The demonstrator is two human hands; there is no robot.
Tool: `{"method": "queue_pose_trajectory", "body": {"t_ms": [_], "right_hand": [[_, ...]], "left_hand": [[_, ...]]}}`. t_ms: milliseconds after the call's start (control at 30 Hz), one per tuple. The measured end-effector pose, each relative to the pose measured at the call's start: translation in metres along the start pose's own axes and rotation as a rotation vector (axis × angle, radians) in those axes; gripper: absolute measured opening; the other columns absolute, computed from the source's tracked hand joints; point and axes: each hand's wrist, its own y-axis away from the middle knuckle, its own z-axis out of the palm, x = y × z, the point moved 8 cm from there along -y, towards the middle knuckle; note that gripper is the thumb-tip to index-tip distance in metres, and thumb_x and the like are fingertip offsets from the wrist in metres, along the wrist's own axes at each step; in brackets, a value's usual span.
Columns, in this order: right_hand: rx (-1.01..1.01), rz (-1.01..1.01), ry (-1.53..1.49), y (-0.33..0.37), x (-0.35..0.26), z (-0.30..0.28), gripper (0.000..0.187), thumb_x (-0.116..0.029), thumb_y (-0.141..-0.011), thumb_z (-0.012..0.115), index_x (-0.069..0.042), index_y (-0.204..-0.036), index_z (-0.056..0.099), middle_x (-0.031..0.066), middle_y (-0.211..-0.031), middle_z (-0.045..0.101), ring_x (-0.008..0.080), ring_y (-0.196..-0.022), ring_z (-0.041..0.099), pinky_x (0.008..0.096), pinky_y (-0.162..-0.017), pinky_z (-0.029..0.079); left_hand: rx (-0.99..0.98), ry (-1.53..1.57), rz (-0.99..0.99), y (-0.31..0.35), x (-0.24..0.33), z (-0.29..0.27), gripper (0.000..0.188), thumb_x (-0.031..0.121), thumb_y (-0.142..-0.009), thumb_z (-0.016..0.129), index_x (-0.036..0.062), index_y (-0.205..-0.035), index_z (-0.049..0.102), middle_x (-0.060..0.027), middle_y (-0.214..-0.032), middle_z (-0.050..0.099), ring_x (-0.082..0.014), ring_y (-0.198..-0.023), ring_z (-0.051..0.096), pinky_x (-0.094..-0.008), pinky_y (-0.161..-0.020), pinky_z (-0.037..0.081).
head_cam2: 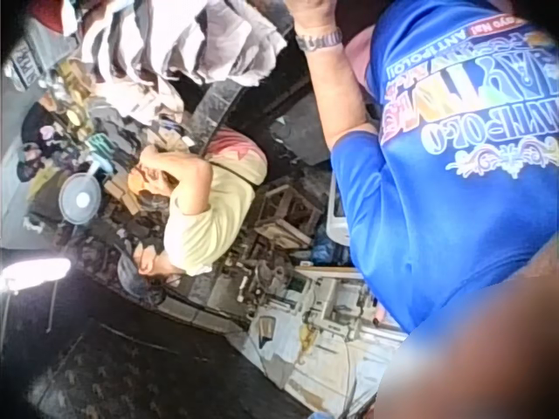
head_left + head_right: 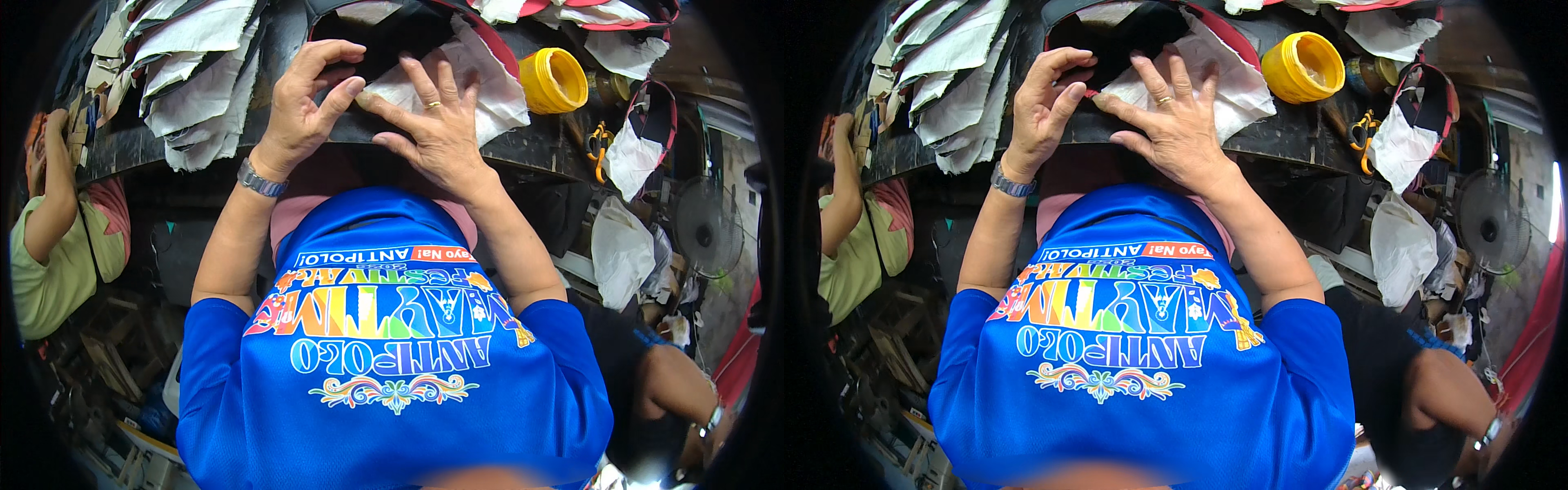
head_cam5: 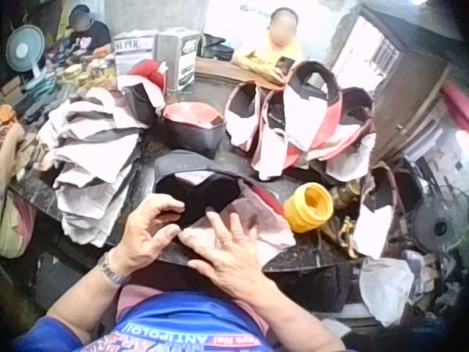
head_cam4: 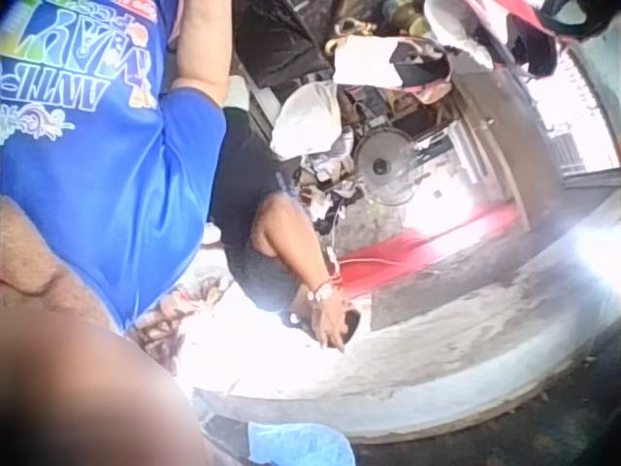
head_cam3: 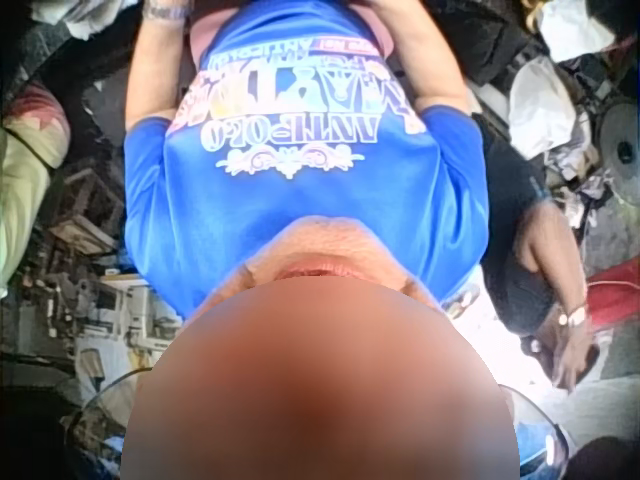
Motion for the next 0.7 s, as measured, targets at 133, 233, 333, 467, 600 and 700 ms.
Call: {"method": "queue_pose_trajectory", "body": {"t_ms": [133, 233, 333, 467, 600, 700], "right_hand": [[-0.054, -0.062, -0.334, -0.006, -0.01, -0.022, 0.044, -0.067, -0.086, 0.066, -0.037, -0.117, 0.077, 0.0083, -0.161, 0.04, 0.0388, -0.156, 0.014, 0.0775, -0.114, 0.01], [0.102, -0.151, -0.49, -0.004, -0.016, -0.067, 0.05, -0.064, -0.084, 0.072, -0.029, -0.12, 0.077, 0.0114, -0.154, 0.048, 0.038, -0.147, 0.037, 0.0634, -0.12, 0.017], [0.415, -0.05, -0.233, -0.007, 0.022, -0.108, 0.072, -0.031, -0.085, 0.081, -0.005, -0.146, 0.054, 0.0214, -0.146, 0.054, 0.0409, -0.137, 0.049, 0.0536, -0.117, 0.033], [0.192, 0.341, -0.331, -0.012, 0.09, -0.084, 0.083, 0.002, -0.083, 0.062, -0.005, -0.16, 0.031, 0.023, -0.141, 0.058, 0.0333, -0.121, 0.062, 0.0378, -0.106, 0.045], [0.222, 0.401, -0.516, -0.009, 0.102, -0.069, 0.08, 0.009, -0.083, 0.046, -0.008, -0.16, 0.034, 0.0226, -0.144, 0.057, 0.029, -0.119, 0.063, 0.0328, -0.107, 0.043], [0.343, 0.354, -0.655, -0.002, 0.093, -0.081, 0.083, 0.013, -0.083, 0.044, -0.009, -0.162, 0.031, 0.0175, -0.16, 0.045, 0.0213, -0.126, 0.059, 0.0315, -0.11, 0.04]], "left_hand": [[-0.014, -0.029, -0.027, 0.0, 0.0, -0.001, 0.038, 0.019, -0.103, 0.064, -0.0008, -0.135, 0.058, -0.0123, -0.13, 0.057, -0.0231, -0.125, 0.06, -0.0371, -0.106, 0.05], [0.019, -0.03, 0.004, -0.001, 0.003, -0.003, 0.036, 0.013, -0.098, 0.069, 0.0011, -0.13, 0.062, -0.0121, -0.124, 0.06, -0.0211, -0.115, 0.065, -0.0338, -0.099, 0.056], [-0.001, -0.039, 0.015, -0.003, 0.003, -0.001, 0.035, 0.014, -0.099, 0.067, 0.0, -0.131, 0.061, -0.0128, -0.125, 0.059, -0.022, -0.117, 0.064, -0.0342, -0.1, 0.055], [-0.009, -0.047, 0.012, 0.0, 0.003, 0.0, 0.034, 0.016, -0.1, 0.066, -0.0016, -0.128, 0.062, -0.0128, -0.126, 0.059, -0.0216, -0.114, 0.065, -0.033, -0.099, 0.055], [0.002, -0.168, 0.088, 0.008, 0.009, -0.002, 0.031, 0.02, -0.099, 0.066, -0.0009, -0.122, 0.066, -0.0152, -0.119, 0.063, -0.0262, -0.111, 0.065, -0.035, -0.096, 0.053], [0.055, -0.184, 0.197, 0.018, 0.02, -0.01, 0.037, 0.029, -0.099, 0.065, -0.0013, -0.12, 0.067, -0.0168, -0.118, 0.065, -0.029, -0.111, 0.064, -0.0376, -0.098, 0.051]]}}
